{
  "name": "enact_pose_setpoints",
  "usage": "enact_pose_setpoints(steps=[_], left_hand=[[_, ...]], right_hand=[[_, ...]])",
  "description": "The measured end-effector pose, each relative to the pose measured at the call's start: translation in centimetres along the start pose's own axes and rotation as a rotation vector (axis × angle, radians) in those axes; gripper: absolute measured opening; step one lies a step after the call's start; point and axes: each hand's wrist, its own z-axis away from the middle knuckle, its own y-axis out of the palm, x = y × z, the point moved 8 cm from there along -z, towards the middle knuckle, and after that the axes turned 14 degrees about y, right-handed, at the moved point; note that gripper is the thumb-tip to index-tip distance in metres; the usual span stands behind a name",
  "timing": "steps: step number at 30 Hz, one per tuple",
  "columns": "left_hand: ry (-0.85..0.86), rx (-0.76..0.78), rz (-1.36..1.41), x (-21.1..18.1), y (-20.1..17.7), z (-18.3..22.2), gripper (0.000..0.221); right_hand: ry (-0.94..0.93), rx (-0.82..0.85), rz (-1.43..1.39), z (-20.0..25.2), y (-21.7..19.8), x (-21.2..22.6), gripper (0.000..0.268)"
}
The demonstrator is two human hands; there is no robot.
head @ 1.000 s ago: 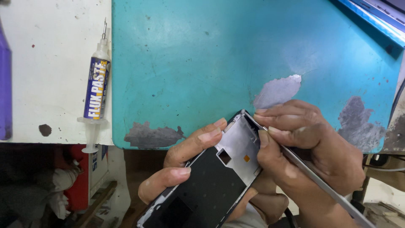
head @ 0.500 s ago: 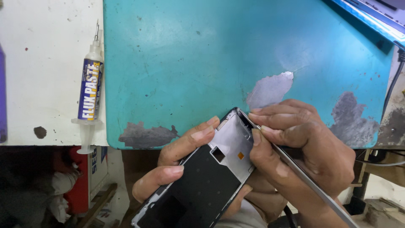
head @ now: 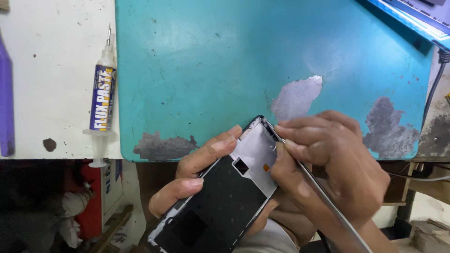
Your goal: The person uses tweezers to carefully remove small components and adhesive residue from the interior frame of a disassembled smartphone. The hands work along the edges and corners of the device's chassis, picking at specific points to detach parts.
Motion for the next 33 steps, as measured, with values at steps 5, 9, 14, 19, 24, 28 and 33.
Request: enact_pose_setpoints(steps=[5,9,14,19,24,28,33], left_hand=[[0.033,0.052,0.087,0.5,-0.9,-0.7,0.083],[0.001,0.037,0.041,0.4,-0.4,0.1,0.082],[0.109,-0.014,0.016,1.0,-0.5,-0.5,0.084],[0.022,0.024,0.105,0.7,-1.2,0.1,0.079],[0.032,0.003,-0.017,0.7,-0.2,0.3,0.083],[0.072,0.110,0.140,0.7,-1.1,-0.9,0.082],[0.019,0.180,0.124,0.3,-1.0,0.3,0.085]], right_hand=[[0.087,0.151,0.136,1.1,-1.2,-1.2,0.019],[0.067,0.030,0.048,1.4,-0.2,-0.8,0.023],[0.060,0.117,0.107,1.2,-1.0,0.1,0.020],[0.037,0.133,0.116,1.1,-0.4,-0.5,0.026],[0.018,0.020,0.068,1.3,-0.3,0.2,0.025],[0.151,0.083,0.115,2.0,-1.7,0.1,0.025],[-0.031,-0.030,0.024,1.2,-0.1,-0.2,0.025]])
